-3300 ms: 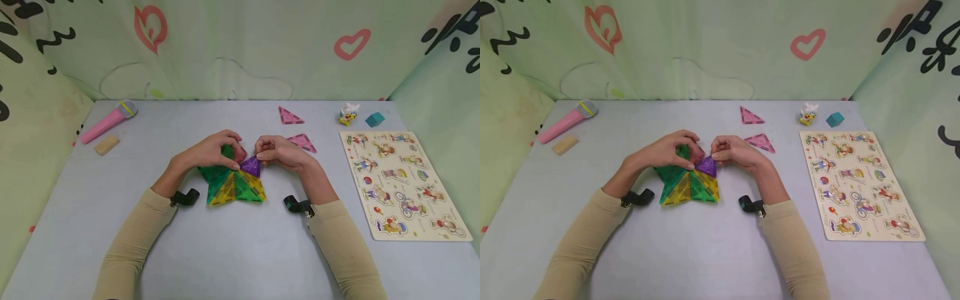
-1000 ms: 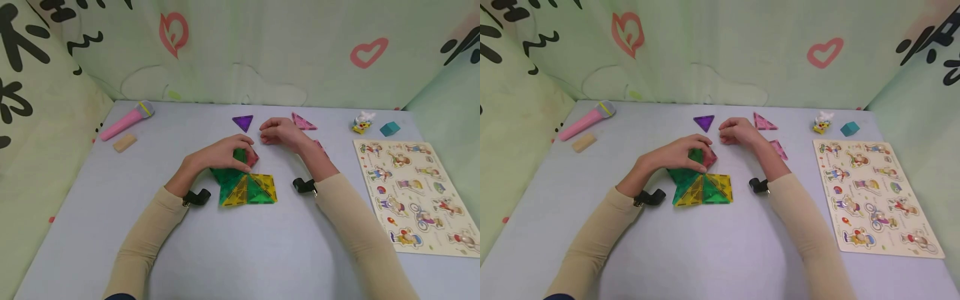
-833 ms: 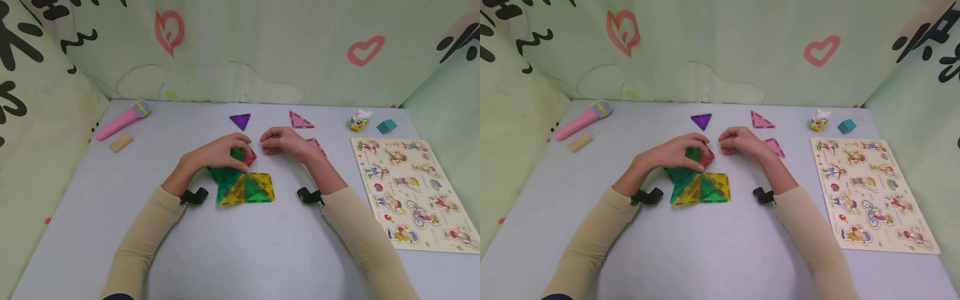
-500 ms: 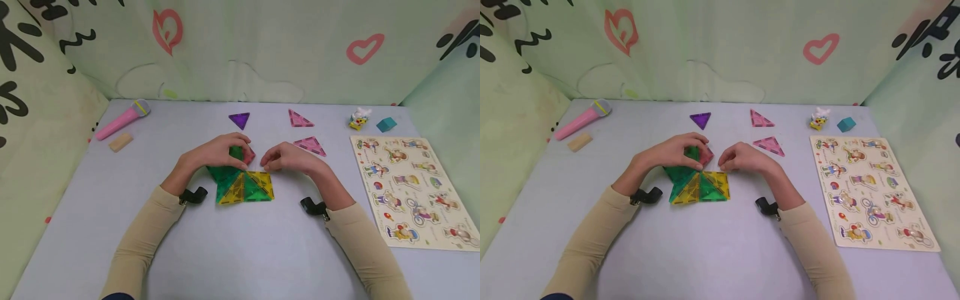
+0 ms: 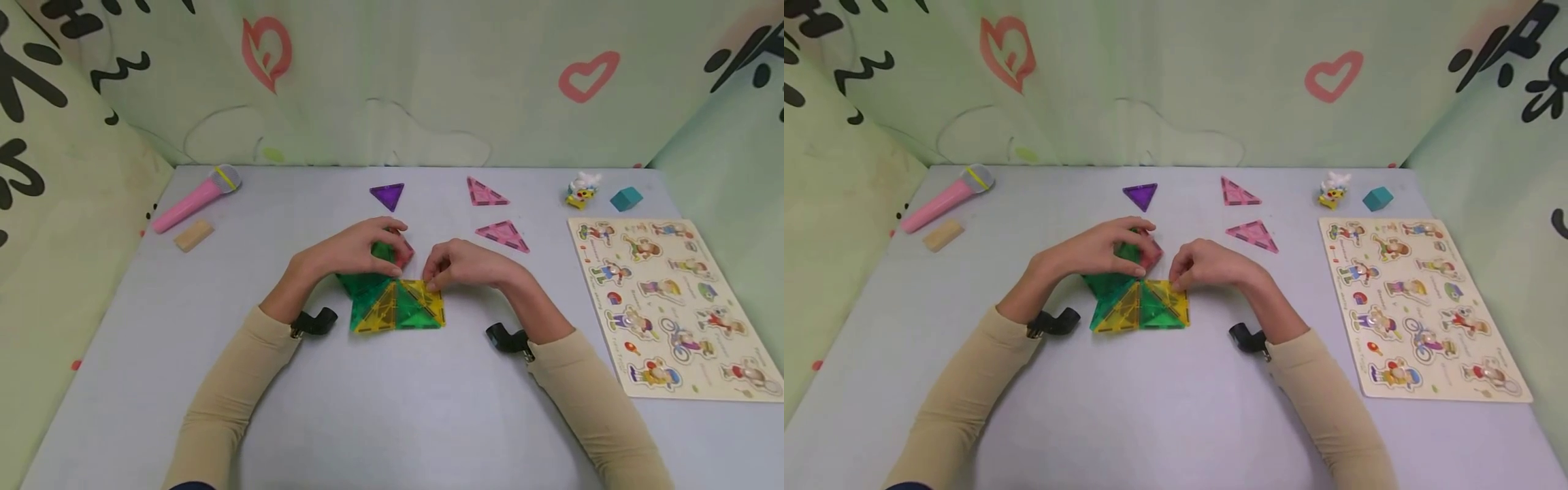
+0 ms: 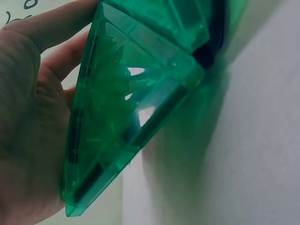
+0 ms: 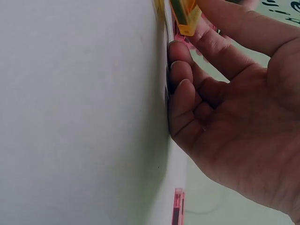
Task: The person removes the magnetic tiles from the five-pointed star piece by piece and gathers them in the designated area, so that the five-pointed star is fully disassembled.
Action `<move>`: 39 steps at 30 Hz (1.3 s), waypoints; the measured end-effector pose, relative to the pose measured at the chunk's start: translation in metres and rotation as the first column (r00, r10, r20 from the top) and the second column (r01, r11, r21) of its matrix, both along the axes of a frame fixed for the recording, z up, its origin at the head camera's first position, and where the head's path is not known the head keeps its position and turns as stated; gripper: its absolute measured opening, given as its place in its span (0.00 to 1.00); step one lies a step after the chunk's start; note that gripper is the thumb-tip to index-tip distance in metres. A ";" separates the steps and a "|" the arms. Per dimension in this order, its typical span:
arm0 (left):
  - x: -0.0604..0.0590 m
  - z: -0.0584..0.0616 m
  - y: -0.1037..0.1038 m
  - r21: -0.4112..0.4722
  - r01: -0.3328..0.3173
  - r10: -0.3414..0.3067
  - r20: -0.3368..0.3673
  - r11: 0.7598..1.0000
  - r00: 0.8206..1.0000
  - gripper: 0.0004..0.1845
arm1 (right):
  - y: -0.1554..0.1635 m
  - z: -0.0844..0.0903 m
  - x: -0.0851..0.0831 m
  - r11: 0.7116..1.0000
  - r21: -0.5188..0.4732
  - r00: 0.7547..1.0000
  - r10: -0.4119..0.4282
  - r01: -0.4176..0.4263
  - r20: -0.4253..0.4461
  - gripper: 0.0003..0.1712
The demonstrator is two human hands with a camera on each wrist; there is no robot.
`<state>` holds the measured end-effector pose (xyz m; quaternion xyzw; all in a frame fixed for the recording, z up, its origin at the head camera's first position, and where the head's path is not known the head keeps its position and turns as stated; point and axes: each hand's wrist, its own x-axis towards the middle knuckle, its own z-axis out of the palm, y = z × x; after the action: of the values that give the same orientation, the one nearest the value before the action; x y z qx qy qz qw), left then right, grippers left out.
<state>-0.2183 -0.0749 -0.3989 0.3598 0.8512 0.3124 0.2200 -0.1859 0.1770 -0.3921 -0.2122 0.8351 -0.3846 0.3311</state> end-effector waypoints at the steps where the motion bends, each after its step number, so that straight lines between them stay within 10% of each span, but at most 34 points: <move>1: 0.000 0.000 0.000 0.004 0.009 -0.009 -0.009 1.000 1.000 0.14 | 0.000 0.000 0.000 1.000 -0.003 1.000 0.001 -0.001 0.005 0.06; 11: 0.017 0.018 0.009 -0.078 0.100 -0.113 -0.185 0.992 0.976 0.09 | 0.002 -0.001 -0.002 0.999 -0.046 0.998 0.014 -0.012 0.055 0.07; 25: 0.035 0.024 0.018 -0.261 0.061 -0.145 -0.314 0.964 0.938 0.04 | 0.005 -0.006 -0.006 0.996 -0.085 0.997 0.027 -0.021 0.066 0.06; 33: 0.034 0.020 0.018 -0.280 0.057 -0.155 -0.340 0.958 0.928 0.06 | 0.005 -0.004 -0.005 0.996 -0.092 0.997 0.027 -0.019 0.078 0.05; 39: 0.033 0.017 0.019 -0.247 0.088 -0.154 -0.263 0.965 0.952 0.05 | 0.006 -0.006 -0.007 0.995 -0.094 0.997 0.033 -0.026 0.075 0.05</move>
<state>-0.1856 -0.0558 -0.3820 0.4241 0.8805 0.1424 0.1567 -0.1925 0.1834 -0.3985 -0.2250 0.7998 -0.4258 0.3583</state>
